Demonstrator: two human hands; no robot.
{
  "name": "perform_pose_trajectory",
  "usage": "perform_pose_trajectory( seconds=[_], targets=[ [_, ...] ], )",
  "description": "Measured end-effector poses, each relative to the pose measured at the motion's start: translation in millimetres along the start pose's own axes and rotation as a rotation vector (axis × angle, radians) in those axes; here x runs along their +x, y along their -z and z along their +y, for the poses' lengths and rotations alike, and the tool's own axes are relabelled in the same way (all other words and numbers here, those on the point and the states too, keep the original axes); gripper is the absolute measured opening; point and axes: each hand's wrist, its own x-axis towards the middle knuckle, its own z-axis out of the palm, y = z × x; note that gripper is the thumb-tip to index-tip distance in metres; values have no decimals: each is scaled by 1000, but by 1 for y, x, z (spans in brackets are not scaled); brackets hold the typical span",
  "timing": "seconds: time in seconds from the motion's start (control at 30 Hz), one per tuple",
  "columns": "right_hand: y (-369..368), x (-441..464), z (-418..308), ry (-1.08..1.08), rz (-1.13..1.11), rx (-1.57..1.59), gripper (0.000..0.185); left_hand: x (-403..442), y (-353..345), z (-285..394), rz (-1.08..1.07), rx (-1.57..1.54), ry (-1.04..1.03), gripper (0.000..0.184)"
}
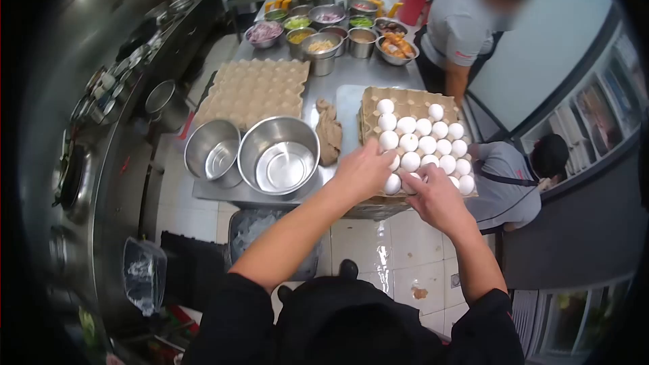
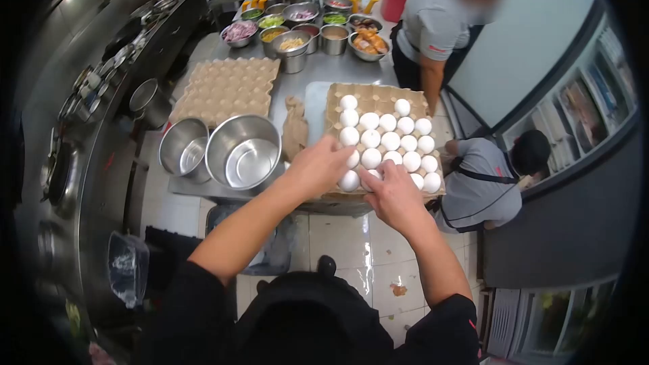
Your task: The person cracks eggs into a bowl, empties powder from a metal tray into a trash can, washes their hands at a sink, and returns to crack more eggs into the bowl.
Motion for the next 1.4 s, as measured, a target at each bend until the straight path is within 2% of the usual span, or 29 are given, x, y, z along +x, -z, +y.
perform_pose_trajectory(
  seconds=[0.07, 0.1, 0.13, 0.23, 0.33, 0.43, 0.47, 0.57, 0.63, 0.67, 0.73, 0.83, 0.87, 0.93, 1.0, 1.03, 1.07, 1.1, 1.13, 1.17, 1.2, 1.23, 1.27, 1.3, 1.33, 1.37, 1.4],
  targets=[
    [-13, 9, -19, 53, 25, 64, 36, -3, 17, 6, -77, 88, 41, 32],
    [17, 2, 35, 96, 0, 19, 34, 49, -24, 44, -55, 43, 66, 29],
    [10, 12, 29, 71, -59, 127, 35, 50, -20, 39, -111, 127, 140, 27],
    [12, 20, 35, 11, -101, 252, 41, 59, -5, 55, -178, 166, 213, 24],
    [22, 26, 38, -43, -100, 370, 45, 66, -18, 42, -117, 94, 236, 27],
    [11, 23, 50, -249, -22, 1127, 32, 55, -7, 26, -116, 55, 162, 31],
    [4, 19, 57, -218, 7, 1211, 30, 42, 8, 21, -57, -90, 126, 29],
    [-2, 21, 10, -281, -54, 1998, 36, -10, 29, -18, 189, -861, 301, 39],
    [-13, 29, -27, -316, -112, 2113, 42, -69, 41, -48, 343, -1291, 402, 48],
    [-27, 33, -38, -344, -154, 2147, 43, -99, 48, -52, 489, -1526, 463, 47],
    [-49, 45, -64, -404, -237, 1937, 47, -142, 49, -63, 624, -1580, 589, 47],
    [-73, 73, -101, -420, -278, 1429, 51, -169, 34, -76, 463, -852, 781, 50],
    [-88, 76, -104, -269, -125, 1239, 52, -172, 27, -75, 490, -741, 737, 52],
    [-115, 85, -109, 30, 164, 839, 54, -172, 24, -67, 664, -403, 487, 52],
    [-122, 91, -110, 206, 240, 671, 54, -167, 30, -62, 817, -1, 193, 55],
    [-124, 93, -110, 291, 275, 587, 55, -166, 28, -67, 692, 44, 232, 56],
    [-129, 96, -107, 235, 63, 415, 57, -166, 22, -75, 563, 88, 272, 56],
    [-134, 96, -107, 217, 88, 514, 57, -165, 21, -77, 432, 128, 314, 57],
    [-136, 102, -107, 203, 122, 609, 58, -159, 25, -82, 590, 118, 195, 50],
    [-136, 112, -106, 188, 165, 700, 58, -153, 30, -85, 642, -190, 331, 49],
    [-104, 116, -119, -190, -120, 1160, 59, -149, 45, -73, 676, -510, 473, 49],
    [-95, 123, -121, -236, -139, 1315, 58, -142, 57, -67, 703, -831, 608, 48],
    [-90, 130, -122, -286, -158, 1470, 57, -137, 67, -72, 752, -1195, 570, 43],
    [-87, 137, -122, -335, -176, 1626, 56, -130, 73, -76, 723, -1147, 560, 43],
    [-89, 145, -123, -298, -144, 1601, 54, -123, 77, -79, 695, -1099, 550, 43],
    [-93, 155, -121, -199, -100, 1388, 55, -116, 82, -85, 667, -1052, 542, 42],
    [-100, 165, -118, -104, -60, 1173, 56, -112, 85, -102, 477, -837, 646, 44]
  ],
)
